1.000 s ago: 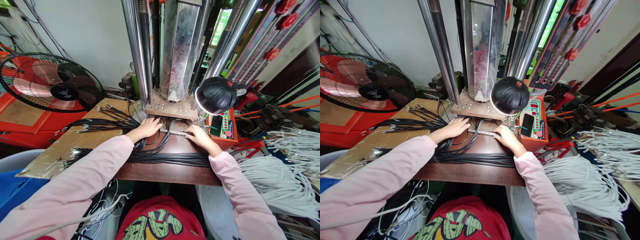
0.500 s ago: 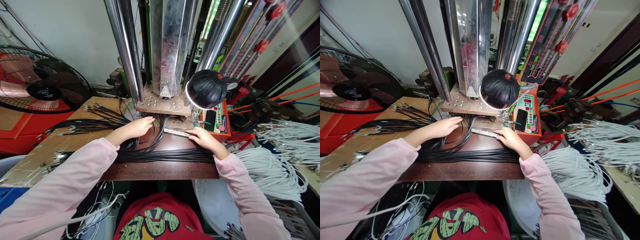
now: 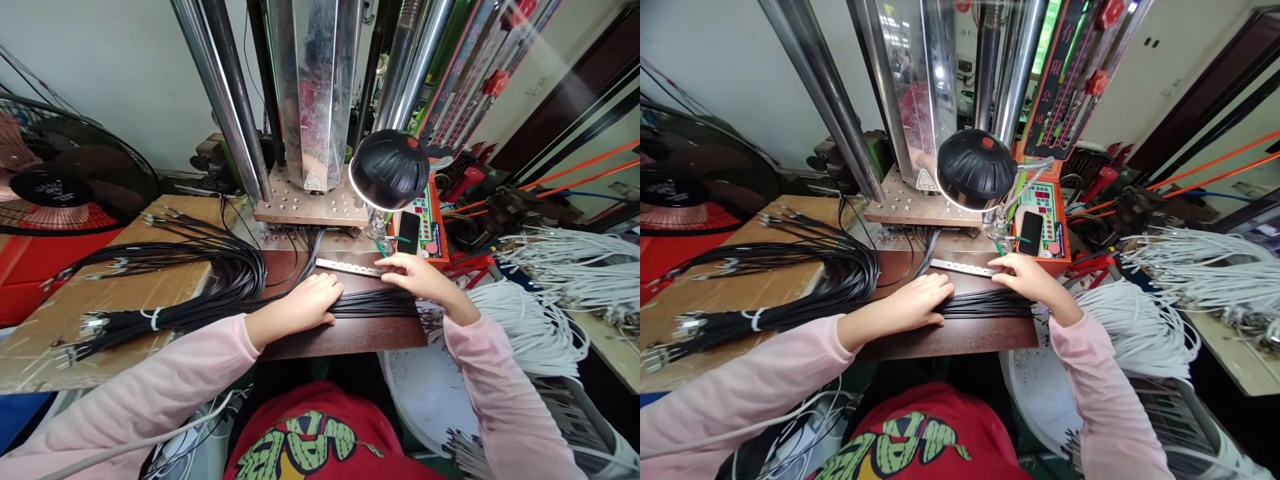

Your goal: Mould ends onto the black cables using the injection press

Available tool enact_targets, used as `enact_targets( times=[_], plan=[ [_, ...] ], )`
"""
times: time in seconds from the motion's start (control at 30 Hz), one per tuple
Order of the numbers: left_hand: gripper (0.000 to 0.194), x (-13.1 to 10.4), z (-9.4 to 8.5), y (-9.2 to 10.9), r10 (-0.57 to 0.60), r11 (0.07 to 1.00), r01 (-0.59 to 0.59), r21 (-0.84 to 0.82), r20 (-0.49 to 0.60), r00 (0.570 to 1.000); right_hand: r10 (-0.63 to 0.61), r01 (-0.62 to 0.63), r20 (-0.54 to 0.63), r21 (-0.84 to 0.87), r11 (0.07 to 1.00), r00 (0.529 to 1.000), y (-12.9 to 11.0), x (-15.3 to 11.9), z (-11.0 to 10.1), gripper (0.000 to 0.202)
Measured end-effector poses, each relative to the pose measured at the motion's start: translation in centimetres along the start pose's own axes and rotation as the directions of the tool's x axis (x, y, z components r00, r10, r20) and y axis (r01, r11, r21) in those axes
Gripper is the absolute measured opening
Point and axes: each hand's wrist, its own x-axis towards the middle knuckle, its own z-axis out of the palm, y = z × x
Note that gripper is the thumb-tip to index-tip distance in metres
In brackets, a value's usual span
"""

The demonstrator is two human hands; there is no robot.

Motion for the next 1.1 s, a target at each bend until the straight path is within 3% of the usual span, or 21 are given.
enact_targets(
  times=[0.17, 0.3, 0.43, 0.53, 0.67, 0.73, 0.87, 0.97, 1.1],
  plan=[
    [0.011, -0.6, 1.6, 0.7, -0.024, 0.997, 0.03, 0.074, -0.085, 0.996, -0.106, 0.113, 0.103, -0.063, 0.992, 0.989, -2.7, -1.9, 2.1, 0.035],
    [0.017, -0.6, 3.2, 1.0, 0.011, 0.981, 0.028, 0.19, -0.198, 0.98, -0.138, 0.161, 0.12, -0.201, 0.966, 0.983, -4.0, -2.2, 4.7, 0.036],
    [0.018, -0.9, 3.4, 1.2, 0.026, 0.97, 0.042, 0.238, -0.279, 0.96, -0.168, 0.192, 0.093, -0.391, 0.9, 0.981, -5.0, -1.9, 6.6, 0.038],
    [0.02, -1.2, 3.1, 1.2, -0.015, 0.973, 0.081, 0.214, -0.291, 0.956, -0.16, 0.177, 0.076, -0.502, 0.847, 0.984, -5.8, -1.4, 7.6, 0.026],
    [0.015, -1.4, 2.9, 0.8, -0.087, 0.995, 0.096, 0.021, -0.263, 0.961, -0.147, 0.148, 0.047, -0.559, 0.816, 0.988, -6.3, -0.7, 8.6, 0.014],
    [0.012, -1.4, 2.9, 0.6, -0.108, 0.994, 0.103, -0.035, -0.236, 0.966, -0.151, 0.158, 0.059, -0.556, 0.816, 0.987, -6.4, -0.3, 8.8, 0.016],
    [0.01, -1.6, 2.8, 0.4, -0.1, 0.995, 0.103, 0.014, -0.164, 0.981, -0.13, 0.175, 0.12, -0.572, 0.802, 0.984, -6.4, 0.0, 8.5, 0.016],
    [0.013, -1.8, 2.5, 0.5, -0.083, 0.996, 0.088, 0.015, -0.19, 0.978, -0.123, 0.189, 0.152, -0.567, 0.801, 0.981, -6.7, 0.0, 7.5, 0.017],
    [0.012, -2.0, 1.9, 0.3, -0.18, 0.966, 0.123, -0.229, -0.245, 0.953, -0.14, 0.208, 0.163, -0.56, 0.802, 0.977, -7.4, 0.0, 6.0, 0.019]
  ],
)
